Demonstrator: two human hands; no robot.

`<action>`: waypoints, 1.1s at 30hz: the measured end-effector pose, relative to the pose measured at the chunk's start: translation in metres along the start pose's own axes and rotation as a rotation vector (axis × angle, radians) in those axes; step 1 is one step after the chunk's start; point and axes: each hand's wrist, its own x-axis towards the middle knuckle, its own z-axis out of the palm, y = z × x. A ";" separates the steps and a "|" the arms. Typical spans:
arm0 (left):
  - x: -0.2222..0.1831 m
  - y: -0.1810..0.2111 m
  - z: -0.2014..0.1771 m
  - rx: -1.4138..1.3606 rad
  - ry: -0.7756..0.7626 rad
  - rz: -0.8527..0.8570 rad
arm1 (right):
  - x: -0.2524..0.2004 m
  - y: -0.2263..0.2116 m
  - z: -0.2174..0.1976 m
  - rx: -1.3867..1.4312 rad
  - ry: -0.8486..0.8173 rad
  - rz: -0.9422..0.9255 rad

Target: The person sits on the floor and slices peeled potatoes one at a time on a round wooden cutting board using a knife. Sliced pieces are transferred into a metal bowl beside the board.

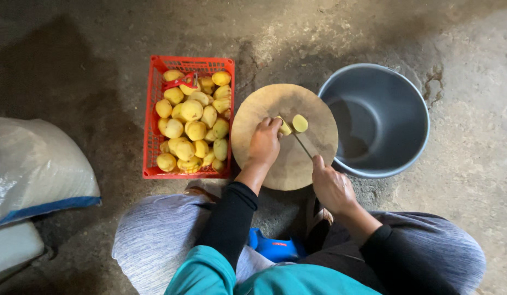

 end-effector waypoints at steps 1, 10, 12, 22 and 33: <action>0.000 0.001 0.001 -0.003 -0.013 -0.009 | -0.003 -0.001 0.001 0.002 -0.009 0.005; 0.003 0.000 -0.003 -0.116 -0.026 -0.088 | 0.034 -0.003 0.022 0.034 0.019 -0.040; 0.007 0.001 -0.003 -0.116 -0.056 -0.121 | 0.032 -0.004 0.013 0.033 0.027 -0.029; 0.005 0.000 -0.003 -0.124 -0.009 -0.083 | 0.021 -0.013 0.010 0.041 -0.039 0.034; 0.004 -0.003 -0.001 -0.095 0.069 -0.034 | 0.012 -0.019 -0.008 0.054 -0.033 0.074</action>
